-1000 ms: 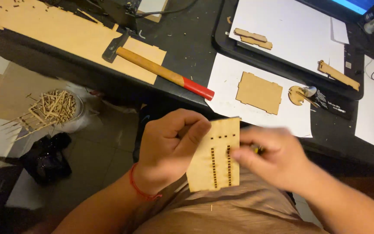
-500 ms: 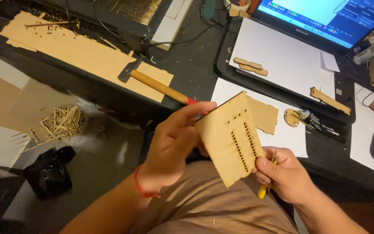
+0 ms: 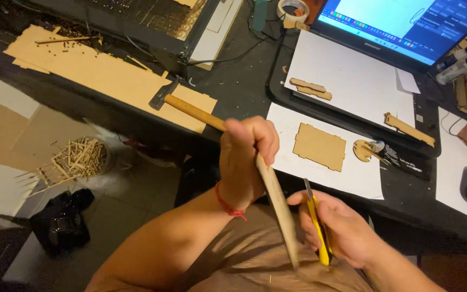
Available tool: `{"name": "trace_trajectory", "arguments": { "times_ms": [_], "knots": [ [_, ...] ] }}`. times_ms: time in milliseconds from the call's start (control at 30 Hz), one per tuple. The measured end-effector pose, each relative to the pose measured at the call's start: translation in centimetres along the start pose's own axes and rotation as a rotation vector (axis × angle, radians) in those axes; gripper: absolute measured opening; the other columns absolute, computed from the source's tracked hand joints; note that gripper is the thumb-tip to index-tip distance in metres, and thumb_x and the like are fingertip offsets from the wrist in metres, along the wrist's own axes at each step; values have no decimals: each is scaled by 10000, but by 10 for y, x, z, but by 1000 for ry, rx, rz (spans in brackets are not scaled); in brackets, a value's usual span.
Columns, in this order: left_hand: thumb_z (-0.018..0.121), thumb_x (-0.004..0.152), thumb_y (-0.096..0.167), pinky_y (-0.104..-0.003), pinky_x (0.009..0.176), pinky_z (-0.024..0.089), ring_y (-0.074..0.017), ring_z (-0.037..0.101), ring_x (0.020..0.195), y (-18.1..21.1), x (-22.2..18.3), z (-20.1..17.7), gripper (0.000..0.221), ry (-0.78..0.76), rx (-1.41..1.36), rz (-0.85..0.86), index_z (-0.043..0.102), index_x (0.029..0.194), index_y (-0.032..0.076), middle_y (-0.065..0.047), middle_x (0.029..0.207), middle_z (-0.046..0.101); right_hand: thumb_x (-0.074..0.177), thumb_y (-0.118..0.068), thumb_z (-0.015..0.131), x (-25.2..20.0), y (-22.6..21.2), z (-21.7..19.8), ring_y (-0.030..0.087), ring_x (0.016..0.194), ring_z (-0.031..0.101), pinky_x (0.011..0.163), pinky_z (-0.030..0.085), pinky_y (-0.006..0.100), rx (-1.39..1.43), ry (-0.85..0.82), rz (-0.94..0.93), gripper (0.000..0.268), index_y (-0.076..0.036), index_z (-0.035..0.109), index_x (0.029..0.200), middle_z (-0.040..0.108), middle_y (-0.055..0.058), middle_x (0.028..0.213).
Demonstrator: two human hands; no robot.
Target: Cleaning and finishing laser-cut wooden pieces using a small tool and hammer for assembly.
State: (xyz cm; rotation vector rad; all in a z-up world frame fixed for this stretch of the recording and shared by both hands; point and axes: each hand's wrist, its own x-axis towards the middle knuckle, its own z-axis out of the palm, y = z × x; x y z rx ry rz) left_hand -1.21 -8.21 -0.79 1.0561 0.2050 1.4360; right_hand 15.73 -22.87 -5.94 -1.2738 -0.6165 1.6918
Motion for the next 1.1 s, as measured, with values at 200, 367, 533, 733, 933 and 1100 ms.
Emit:
{"name": "trace_trajectory", "arguments": {
  "times_ms": [200, 367, 533, 733, 933, 1100],
  "knots": [
    [263, 962, 590, -228, 429, 250, -115, 353, 413, -18, -6, -1, 640, -8, -53, -427, 385, 535, 131, -18, 430, 342, 1017, -299, 455, -24, -21, 5, 192, 598, 562, 572, 474, 299, -579, 58, -593, 438, 10, 590, 1297, 569, 110, 737],
    [254, 987, 577, -232, 425, 289, -114, 371, 411, -21, -23, 11, 645, -21, -198, -593, 417, 548, 133, -29, 441, 371, 897, -188, 637, -18, -59, 35, 138, 815, 758, 774, 580, 253, -1326, 258, -939, 242, -83, 648, 1116, 765, 36, 942],
    [268, 975, 599, -239, 427, 318, -108, 385, 400, -20, -29, 7, 641, -8, -200, -630, 419, 579, 118, -23, 439, 399, 920, -133, 638, -2, -82, 61, 223, 800, 717, 743, 557, 312, -1475, 186, -1131, 155, -48, 656, 1049, 723, 106, 955],
    [336, 948, 595, -250, 410, 232, -114, 281, 421, -21, -22, 0, 601, -3, -255, -655, 355, 549, 145, -12, 484, 319, 932, -69, 613, -5, -75, 68, 278, 769, 694, 684, 561, 370, -1495, 69, -1220, 186, 3, 639, 1101, 712, 152, 941],
    [312, 960, 602, -224, 395, 275, -104, 350, 405, -43, -19, -16, 633, 27, -301, -656, 391, 544, 132, -17, 456, 363, 971, -163, 466, -26, -55, 56, 257, 850, 712, 743, 594, 361, -1466, -225, -1163, 278, -19, 645, 1127, 699, 116, 1018],
    [284, 961, 602, -231, 426, 282, -100, 334, 410, -39, -19, -11, 625, -20, -215, -630, 369, 542, 147, -5, 438, 342, 920, -159, 587, -19, -72, 58, 187, 826, 730, 760, 581, 307, -1557, 94, -1010, 175, -91, 699, 1036, 746, 41, 958]
  ]
}}
